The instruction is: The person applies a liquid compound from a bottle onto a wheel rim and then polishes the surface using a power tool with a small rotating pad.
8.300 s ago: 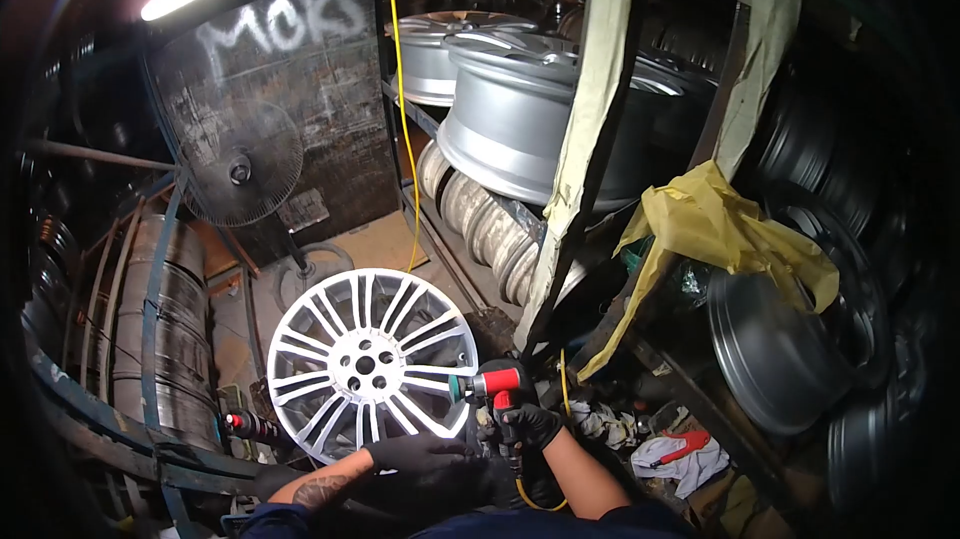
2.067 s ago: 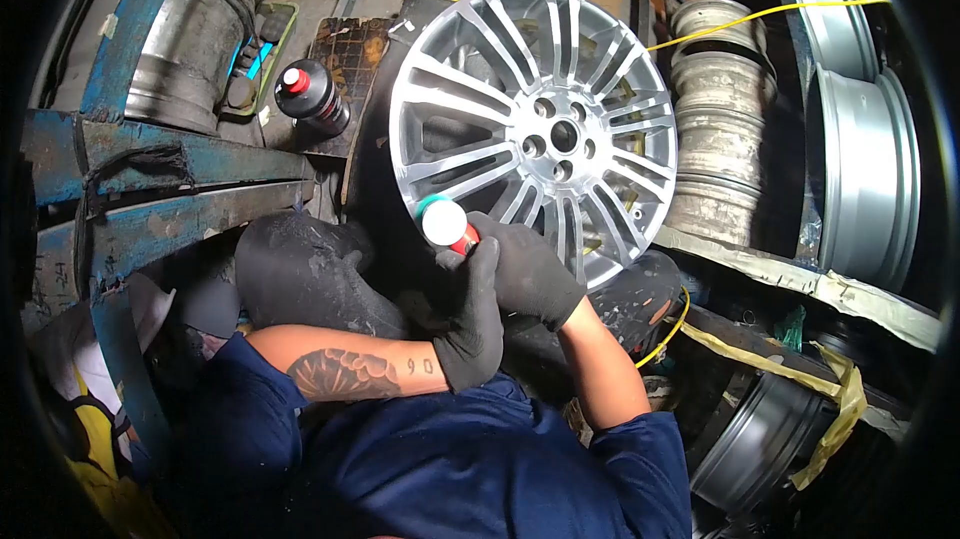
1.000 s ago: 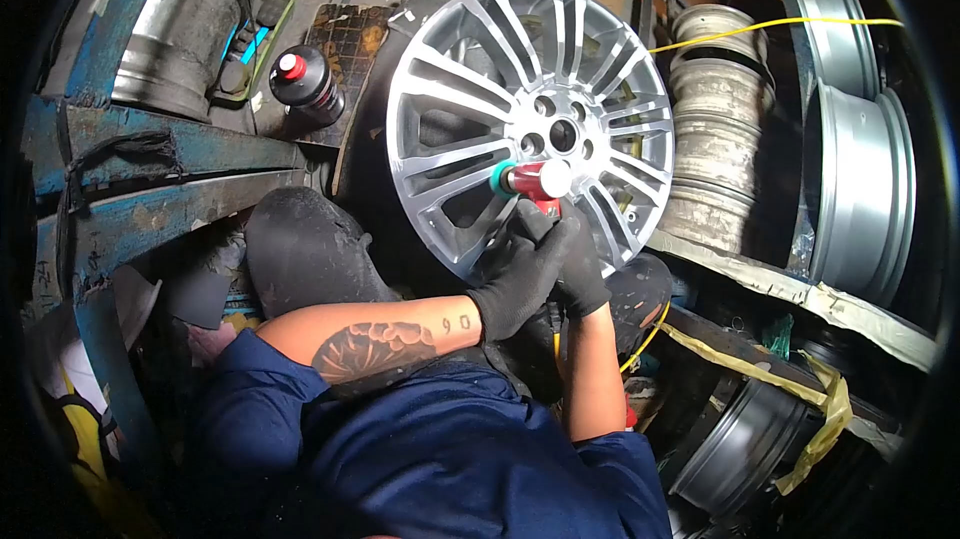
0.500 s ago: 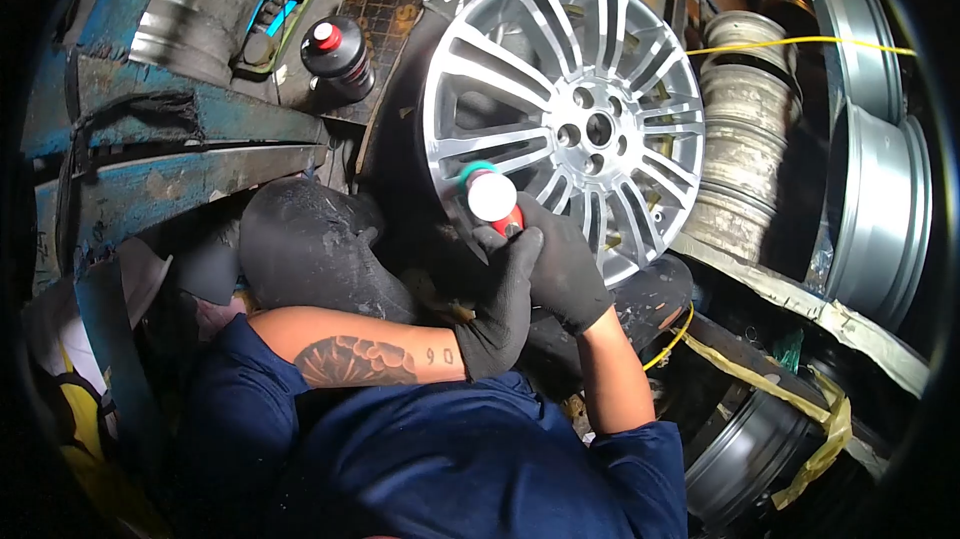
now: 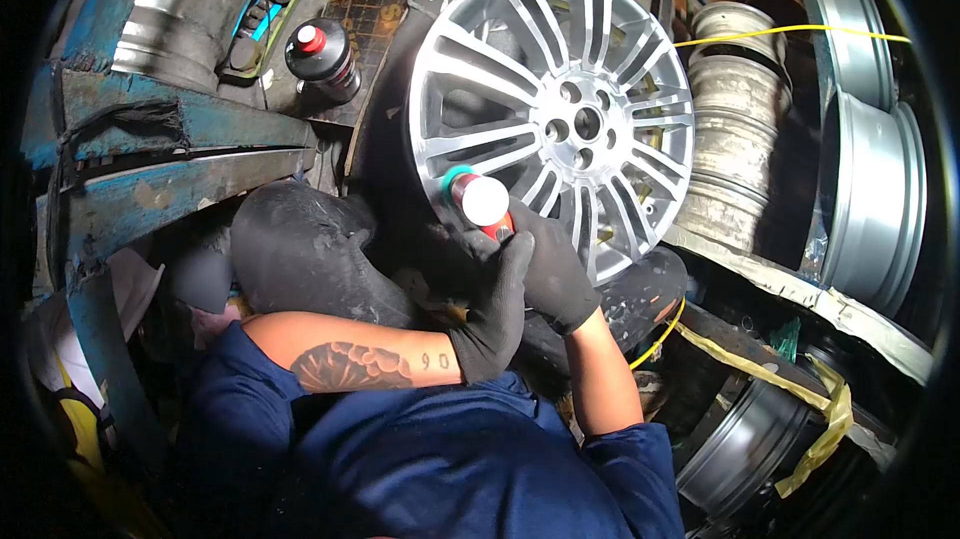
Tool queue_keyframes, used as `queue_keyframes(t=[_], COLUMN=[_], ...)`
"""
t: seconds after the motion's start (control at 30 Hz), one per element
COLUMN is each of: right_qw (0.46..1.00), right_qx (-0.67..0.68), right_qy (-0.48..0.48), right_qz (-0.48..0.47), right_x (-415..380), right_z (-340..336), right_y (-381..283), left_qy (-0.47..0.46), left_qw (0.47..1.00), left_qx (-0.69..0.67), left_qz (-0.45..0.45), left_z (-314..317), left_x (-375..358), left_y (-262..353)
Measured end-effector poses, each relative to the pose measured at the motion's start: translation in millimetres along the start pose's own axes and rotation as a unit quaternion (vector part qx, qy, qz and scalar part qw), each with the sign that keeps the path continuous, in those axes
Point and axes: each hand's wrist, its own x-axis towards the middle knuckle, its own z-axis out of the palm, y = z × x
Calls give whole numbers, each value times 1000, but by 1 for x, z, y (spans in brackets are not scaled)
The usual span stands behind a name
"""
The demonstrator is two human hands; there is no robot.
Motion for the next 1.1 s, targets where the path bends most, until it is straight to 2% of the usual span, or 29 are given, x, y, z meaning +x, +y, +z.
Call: queue_keyframes(t=[0.1, 0.2, 0.27, 0.37, 0.43, 0.5, 0.67, 0.73, 0.77, 0.87, 1.0, 1.1], right_qw=[1000, 1000, 999, 1000, 997, 991, 998, 1000, 1000, 1000, 999, 1000], right_qx=[-14, -1, 32, -9, -9, -39, 23, 13, 14, 1, -43, 3], right_qy=[18, 9, -11, 28, 58, 113, 32, 13, 0, 6, -30, -23], right_qz=[20, 14, -17, 10, 47, 53, 41, 20, 19, -9, -13, -11], right_x=[-1, 1, 4, 1, -1, -3, -2, 2, 3, 5, 4, 5], right_z=[-3, -3, -3, 0, -2, 2, -8, -3, -2, 1, -1, -3], right_y=[-7, -8, -4, 1, 1, 5, -2, 10, 12, 16, 12, 7], left_qy=[-11, -6, 17, 50, 27, -41, 28, 34, 30, 19, 9, 25], left_qw=[999, 1000, 999, 997, 996, 992, 989, 985, 991, 999, 997, 994], left_qx=[-49, -22, 26, 58, 76, 104, 142, 157, 120, 31, 68, 92], left_qz=[6, -10, 19, 18, 29, 64, 36, 64, 49, 10, 23, 49], left_z=[4, 3, 3, 9, 14, 13, 17, 13, 13, 13, 10, 12], left_x=[7, 5, 1, 7, 16, 21, 5, 5, 3, -3, -10, -9], left_y=[-3, 0, 3, -10, -2, 7, 10, 13, 14, 22, 31, 33])
